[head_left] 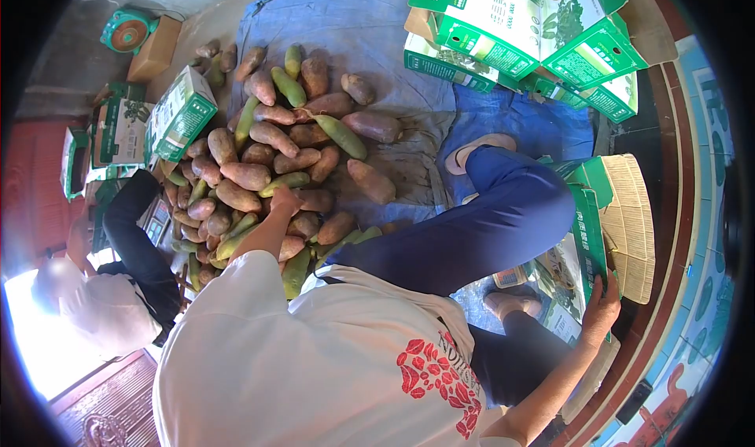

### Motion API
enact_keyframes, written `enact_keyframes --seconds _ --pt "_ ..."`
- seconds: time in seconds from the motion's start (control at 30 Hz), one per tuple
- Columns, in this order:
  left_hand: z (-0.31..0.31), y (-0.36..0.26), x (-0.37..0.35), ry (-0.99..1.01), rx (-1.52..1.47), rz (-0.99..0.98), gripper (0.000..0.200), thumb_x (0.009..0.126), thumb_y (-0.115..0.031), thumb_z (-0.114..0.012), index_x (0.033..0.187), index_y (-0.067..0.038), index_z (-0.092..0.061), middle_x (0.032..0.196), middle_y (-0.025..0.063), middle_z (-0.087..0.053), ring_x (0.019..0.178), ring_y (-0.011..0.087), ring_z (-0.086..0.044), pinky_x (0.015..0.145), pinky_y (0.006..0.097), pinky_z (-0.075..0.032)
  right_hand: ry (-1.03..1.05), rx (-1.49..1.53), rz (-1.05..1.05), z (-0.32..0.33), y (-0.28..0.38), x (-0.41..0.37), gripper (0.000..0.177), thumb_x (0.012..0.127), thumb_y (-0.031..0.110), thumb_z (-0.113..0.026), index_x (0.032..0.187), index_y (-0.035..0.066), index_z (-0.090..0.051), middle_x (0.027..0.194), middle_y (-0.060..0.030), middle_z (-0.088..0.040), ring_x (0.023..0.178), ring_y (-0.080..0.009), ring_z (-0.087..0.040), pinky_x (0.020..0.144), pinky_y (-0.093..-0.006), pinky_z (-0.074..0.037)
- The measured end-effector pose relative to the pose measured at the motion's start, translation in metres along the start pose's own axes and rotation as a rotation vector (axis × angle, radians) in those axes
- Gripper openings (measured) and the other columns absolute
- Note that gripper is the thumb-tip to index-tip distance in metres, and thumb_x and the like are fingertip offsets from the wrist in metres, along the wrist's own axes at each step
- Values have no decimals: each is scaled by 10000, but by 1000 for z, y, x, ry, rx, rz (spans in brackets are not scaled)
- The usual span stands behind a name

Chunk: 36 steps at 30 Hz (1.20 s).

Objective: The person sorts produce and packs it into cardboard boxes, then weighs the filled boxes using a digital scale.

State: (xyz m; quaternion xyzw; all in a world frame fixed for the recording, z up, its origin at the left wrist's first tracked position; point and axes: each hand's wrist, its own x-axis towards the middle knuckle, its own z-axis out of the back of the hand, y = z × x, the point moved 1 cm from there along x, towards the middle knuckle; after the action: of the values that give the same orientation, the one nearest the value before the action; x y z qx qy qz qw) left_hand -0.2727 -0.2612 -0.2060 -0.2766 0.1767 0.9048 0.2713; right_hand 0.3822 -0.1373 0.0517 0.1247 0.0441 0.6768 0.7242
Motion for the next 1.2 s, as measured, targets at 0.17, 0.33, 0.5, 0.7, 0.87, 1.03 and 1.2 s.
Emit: enact_keyframes --seconds 0.17,0.33,0.5,0.7,0.87,1.03,1.2 --pt "6 -30 -22 106 101 -109 648 702 -324 -773 1231 -65 -504 1221 161 -575 1135 294 -572 925 383 -491 14 -15 -37 0 3 2 233 893 140 -596 1103 42 -611 1021 -168 -650 957 -319 -636 825 -388 -499" --pt "10 -54 -45 25 170 -240 593 695 -285 -766 1205 -84 -538 1178 133 -612 1076 275 -613 864 375 -519 23 -11 5 5 9 2 230 895 141 -590 1097 34 -606 1014 -165 -650 945 -322 -635 828 -385 -497" --pt "34 -84 -57 -26 156 -341 563 673 -315 -740 1154 -93 -548 1130 144 -619 1041 296 -609 848 417 -503 39 -32 31 5 7 1 229 894 137 -586 1090 20 -604 1022 -171 -646 957 -330 -628 829 -395 -494" --pt "105 -133 -100 -283 -139 -544 464 663 -325 -719 1024 -66 -587 1024 162 -639 977 339 -614 824 430 -494 65 -5 56 11 12 -1 240 881 122 -590 1093 10 -601 1033 -176 -639 963 -341 -619 834 -403 -485" --pt "183 -185 -174 -491 -484 -877 459 664 -328 -735 986 -33 -591 993 182 -631 940 360 -608 801 423 -494 70 16 68 18 20 -6 245 866 99 -596 1096 14 -597 1028 -172 -634 964 -346 -611 831 -407 -478" --pt "233 -244 -268 -657 -867 -1300 436 638 -252 -771 968 -30 -594 915 173 -616 863 354 -617 745 420 -496 46 20 115 18 18 -10 270 842 78 -611 1104 17 -587 1034 -174 -626 967 -356 -598 833 -418 -467" --pt "240 -312 -352 -495 -907 -1652 422 626 -186 -771 982 -56 -585 904 139 -601 812 314 -615 702 390 -497 10 6 170 19 18 -11 280 836 81 -613 1104 8 -580 1036 -183 -626 971 -362 -595 832 -422 -467"
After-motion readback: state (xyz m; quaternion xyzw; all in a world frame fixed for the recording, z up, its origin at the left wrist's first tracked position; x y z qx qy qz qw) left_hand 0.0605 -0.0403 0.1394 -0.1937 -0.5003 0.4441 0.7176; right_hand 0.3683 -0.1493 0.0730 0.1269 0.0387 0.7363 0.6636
